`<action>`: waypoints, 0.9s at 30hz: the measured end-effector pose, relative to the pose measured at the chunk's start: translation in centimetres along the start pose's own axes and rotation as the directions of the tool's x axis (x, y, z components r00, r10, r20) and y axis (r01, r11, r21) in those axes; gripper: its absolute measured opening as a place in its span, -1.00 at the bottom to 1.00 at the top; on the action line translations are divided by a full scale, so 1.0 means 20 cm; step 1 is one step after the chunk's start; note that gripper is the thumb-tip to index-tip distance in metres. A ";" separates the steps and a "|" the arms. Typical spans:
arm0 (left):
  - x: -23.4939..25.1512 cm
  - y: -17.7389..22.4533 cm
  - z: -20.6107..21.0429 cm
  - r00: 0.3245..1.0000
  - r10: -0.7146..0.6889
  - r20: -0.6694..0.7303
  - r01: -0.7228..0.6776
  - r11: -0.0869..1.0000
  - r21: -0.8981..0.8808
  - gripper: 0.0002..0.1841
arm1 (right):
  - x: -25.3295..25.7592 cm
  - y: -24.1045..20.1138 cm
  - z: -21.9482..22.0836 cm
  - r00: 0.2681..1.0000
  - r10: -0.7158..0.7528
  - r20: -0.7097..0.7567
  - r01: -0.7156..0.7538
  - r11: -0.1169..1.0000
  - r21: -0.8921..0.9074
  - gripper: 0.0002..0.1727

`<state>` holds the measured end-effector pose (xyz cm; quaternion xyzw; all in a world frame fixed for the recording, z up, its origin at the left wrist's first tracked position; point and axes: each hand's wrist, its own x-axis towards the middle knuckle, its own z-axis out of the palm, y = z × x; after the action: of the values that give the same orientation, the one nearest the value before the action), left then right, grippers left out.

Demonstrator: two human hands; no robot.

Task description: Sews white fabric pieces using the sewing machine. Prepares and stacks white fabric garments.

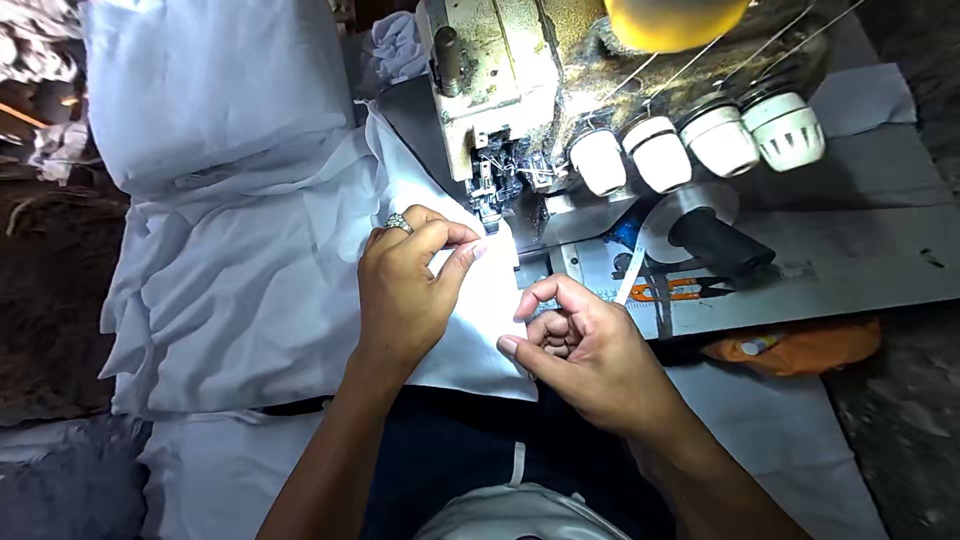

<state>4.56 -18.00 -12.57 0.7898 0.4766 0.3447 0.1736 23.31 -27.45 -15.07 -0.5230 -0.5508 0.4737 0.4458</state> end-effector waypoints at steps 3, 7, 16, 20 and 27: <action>0.01 0.01 -0.01 0.999 -0.025 0.022 0.024 0.999 0.027 -0.92 | 0.02 -0.03 -0.02 0.996 0.040 0.075 -0.040 0.999 0.010 -0.48; 0.00 0.02 0.02 0.997 -0.080 0.000 0.080 0.994 0.074 -0.85 | 0.05 -0.07 -0.05 0.980 0.106 0.169 -0.109 0.994 0.012 -0.14; 0.09 0.00 0.11 0.992 -0.125 -0.018 0.126 0.969 0.213 -0.79 | 0.10 0.08 0.00 0.998 0.059 -0.013 -0.055 0.981 0.188 -0.01; 0.09 0.00 0.11 0.992 -0.123 -0.027 0.126 0.964 0.233 -0.79 | 0.01 0.12 0.04 0.994 0.096 -0.057 -0.077 0.958 0.277 -0.11; 0.07 0.01 0.09 0.997 -0.071 -0.020 0.073 0.959 0.274 -0.72 | -0.20 0.07 0.05 0.975 0.219 -0.045 -0.190 0.919 0.347 -0.40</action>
<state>6.39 -16.66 -13.24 0.7867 0.5491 0.2729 0.0725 22.68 -31.57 -16.54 -0.5120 -0.3841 0.5834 0.5000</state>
